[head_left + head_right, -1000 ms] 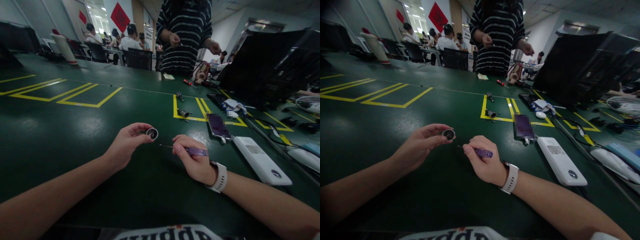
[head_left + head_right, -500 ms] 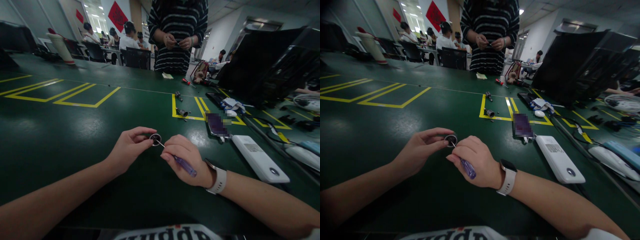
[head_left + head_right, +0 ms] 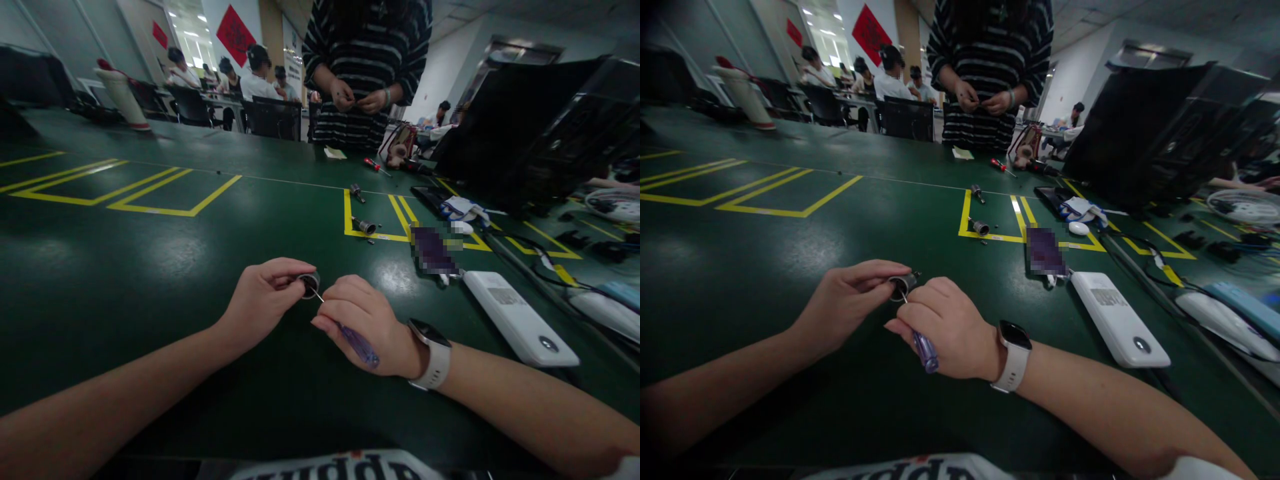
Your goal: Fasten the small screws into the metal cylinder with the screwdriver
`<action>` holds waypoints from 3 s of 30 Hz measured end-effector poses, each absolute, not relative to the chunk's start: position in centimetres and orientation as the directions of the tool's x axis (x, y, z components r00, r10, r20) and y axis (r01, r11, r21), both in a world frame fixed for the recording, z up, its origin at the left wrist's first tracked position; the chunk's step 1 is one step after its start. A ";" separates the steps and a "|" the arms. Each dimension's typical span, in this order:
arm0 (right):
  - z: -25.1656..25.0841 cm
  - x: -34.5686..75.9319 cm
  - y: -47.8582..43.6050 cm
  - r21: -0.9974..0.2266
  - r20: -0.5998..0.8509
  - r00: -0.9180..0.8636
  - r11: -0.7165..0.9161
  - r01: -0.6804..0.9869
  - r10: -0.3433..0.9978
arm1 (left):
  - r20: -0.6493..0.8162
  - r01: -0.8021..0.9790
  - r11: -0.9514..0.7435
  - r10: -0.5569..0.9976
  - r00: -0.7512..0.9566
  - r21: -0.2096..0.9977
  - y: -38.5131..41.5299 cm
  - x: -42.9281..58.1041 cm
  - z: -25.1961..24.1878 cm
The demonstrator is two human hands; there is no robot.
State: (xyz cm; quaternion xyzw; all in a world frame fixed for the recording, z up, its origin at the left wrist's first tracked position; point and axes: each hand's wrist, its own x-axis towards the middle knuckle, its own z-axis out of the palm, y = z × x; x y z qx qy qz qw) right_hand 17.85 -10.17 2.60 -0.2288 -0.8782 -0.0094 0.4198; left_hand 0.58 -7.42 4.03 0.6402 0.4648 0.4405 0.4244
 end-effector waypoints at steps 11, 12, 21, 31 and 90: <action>2.7 17.9 -10.5 -0.132 0.748 -0.557 0.903 0.408 0.360 | 0.121 0.230 -0.162 0.976 0.180 0.960 -7.6 0.5 4.1; 2.8 17.9 -10.5 -0.138 0.744 -0.558 0.901 0.410 0.368 | 0.116 0.228 -0.157 0.976 0.182 0.961 -7.6 0.5 4.1; 2.6 17.9 -10.3 -0.220 0.721 -0.543 0.885 0.409 0.430 | 0.078 0.177 -0.113 0.978 0.194 0.978 -7.3 0.6 3.9; 4.2 18.5 -10.5 -0.522 0.717 -0.328 0.786 0.331 0.614 | -0.011 0.050 -0.001 0.970 0.242 0.999 -5.7 -0.1 4.8; 0.7 16.2 -4.2 -0.969 0.132 -0.161 0.093 -0.231 0.978 | 0.527 0.640 -0.669 0.724 0.444 0.379 5.0 -0.3 0.1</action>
